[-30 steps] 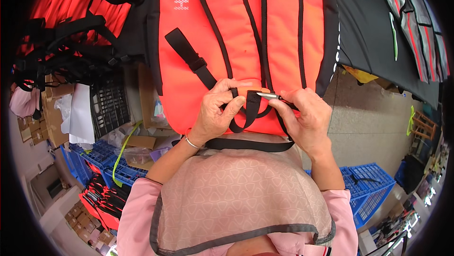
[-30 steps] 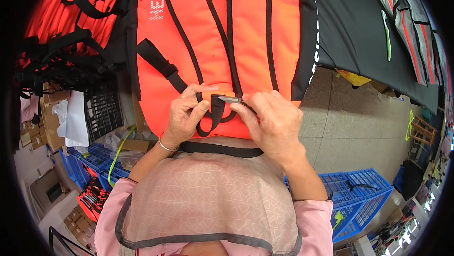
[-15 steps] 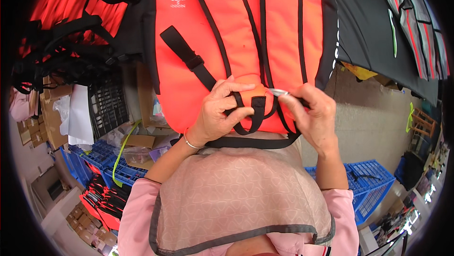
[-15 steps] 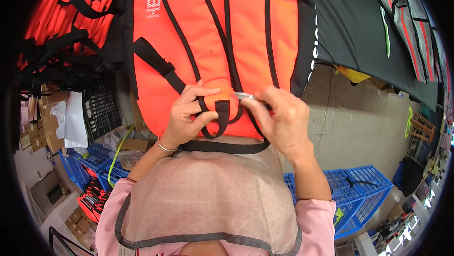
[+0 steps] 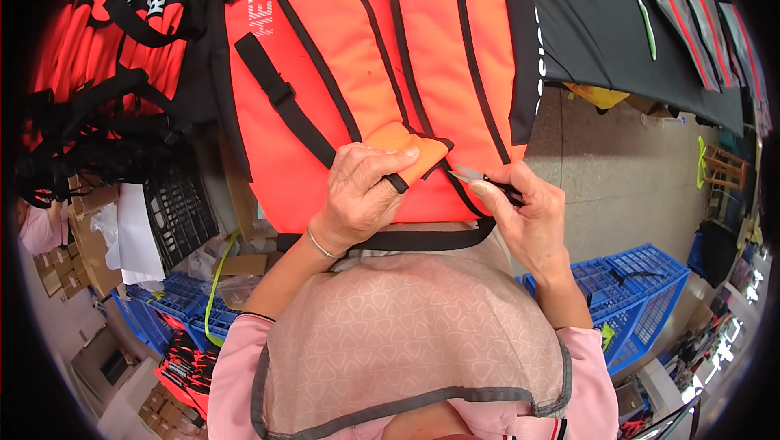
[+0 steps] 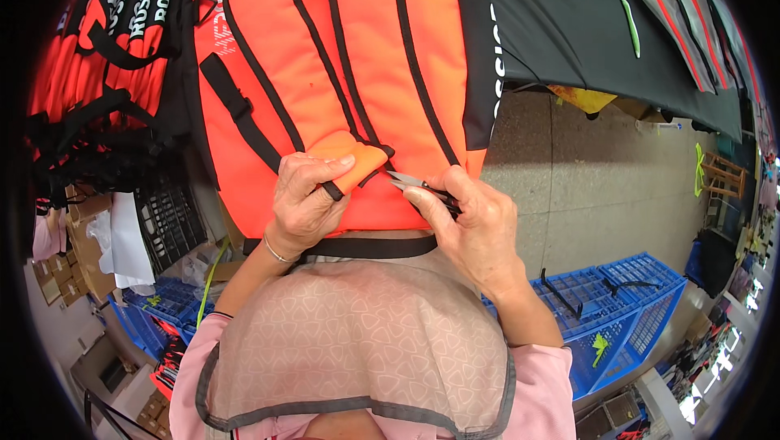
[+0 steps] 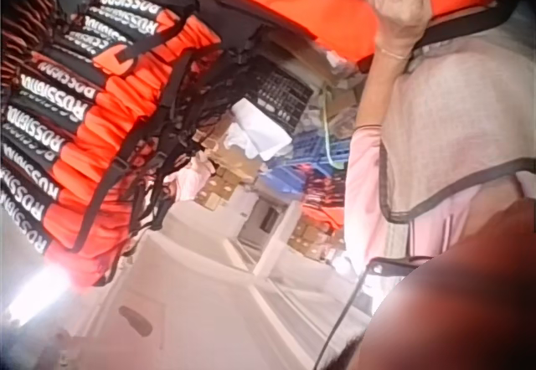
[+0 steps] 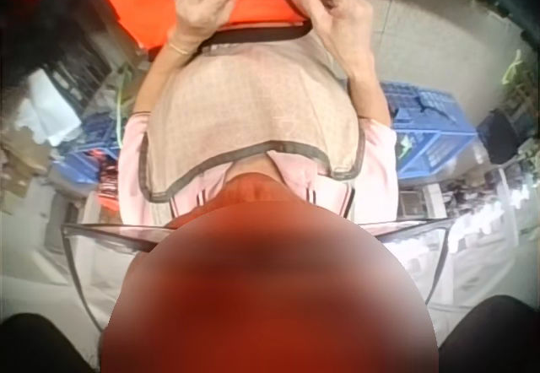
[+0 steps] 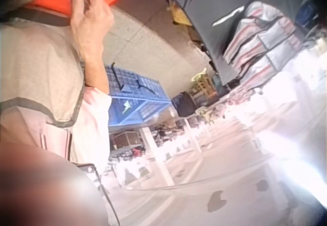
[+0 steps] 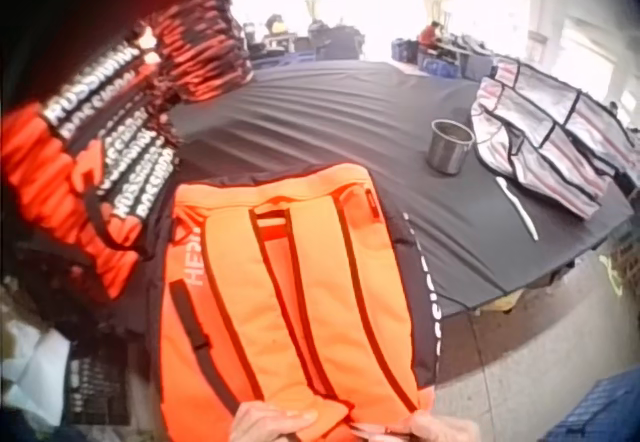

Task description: Inspecting, cleaning, and organizing manufactured backpacks and bags.

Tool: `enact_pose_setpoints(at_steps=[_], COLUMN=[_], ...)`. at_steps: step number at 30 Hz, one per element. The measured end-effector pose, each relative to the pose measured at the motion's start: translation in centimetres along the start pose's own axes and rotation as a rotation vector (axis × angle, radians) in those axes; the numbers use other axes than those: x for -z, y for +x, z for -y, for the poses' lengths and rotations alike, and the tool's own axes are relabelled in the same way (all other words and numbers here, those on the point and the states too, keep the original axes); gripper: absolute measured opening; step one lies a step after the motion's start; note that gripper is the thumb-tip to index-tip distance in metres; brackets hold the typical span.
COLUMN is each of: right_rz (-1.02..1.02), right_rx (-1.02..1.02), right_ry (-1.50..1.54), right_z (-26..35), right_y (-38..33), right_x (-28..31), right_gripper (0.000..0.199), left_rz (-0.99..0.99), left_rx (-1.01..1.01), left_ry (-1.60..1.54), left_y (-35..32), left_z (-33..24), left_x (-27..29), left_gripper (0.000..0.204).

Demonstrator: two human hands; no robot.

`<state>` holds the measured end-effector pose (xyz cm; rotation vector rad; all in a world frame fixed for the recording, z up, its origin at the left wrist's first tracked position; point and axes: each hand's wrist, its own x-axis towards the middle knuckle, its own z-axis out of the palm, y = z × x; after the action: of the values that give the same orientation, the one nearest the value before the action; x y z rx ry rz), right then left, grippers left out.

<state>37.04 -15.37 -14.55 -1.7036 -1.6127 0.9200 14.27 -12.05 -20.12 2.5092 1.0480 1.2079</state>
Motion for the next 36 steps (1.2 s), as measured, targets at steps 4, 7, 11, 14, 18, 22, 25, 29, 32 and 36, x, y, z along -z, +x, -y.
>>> enact_pose_setpoints(at_steps=[4,7,11,14,18,22,25,29,32,36], right_rz=[-0.015,-0.037,-0.055,-0.058,-0.061,-0.128,-0.162,-0.137,0.004,0.060], right_rx=[0.047,0.090,0.115,0.105,0.108,0.181,0.199,0.108,-0.144,-0.259], right_ry=[-0.083,-0.119,-0.163,-0.167,-0.220,-0.333,-0.342,-0.151,0.331,0.543], right_z=[0.0,0.1,0.2,0.2,0.5,0.9,0.7,-0.4,-1.0,-1.2], right_y=[0.3,0.4,0.5,0.5,0.5,0.5,0.7,1.2,1.6,2.0], right_x=[-0.7,-1.0,-1.2,-1.3,-1.4,-1.8,-2.2,-2.5,-2.3,-1.3], right_gripper=[0.025,0.025,0.026,0.026,0.027,0.028,0.027,0.022,0.018,0.013], left_rz=[0.016,0.012,-0.001,0.007,0.012,0.000,0.006,-0.022,-0.100,-0.120], left_rx=[-0.004,-0.008,0.000,0.010,0.010,0.006,0.029,0.059,0.090,0.139], left_ry=[0.020,0.016,0.019,0.022,0.058,0.080,0.061,0.042,0.002,-0.027], left_y=[-0.2,-0.4,-0.6,-0.6,-0.6,-0.5,-0.5,-0.5,-0.4,-0.4], left_z=[0.0,0.0,-0.1,-0.2,-0.4,-0.6,-0.7,-0.4,-0.2,-0.2], left_x=[-0.1,-0.2,-0.4,-0.5,-0.7,-1.2,-1.4,-1.7,-1.9,-1.8], left_gripper=[0.030,0.029,0.028,0.028,0.030,0.030,0.030,0.030,0.040,0.035])
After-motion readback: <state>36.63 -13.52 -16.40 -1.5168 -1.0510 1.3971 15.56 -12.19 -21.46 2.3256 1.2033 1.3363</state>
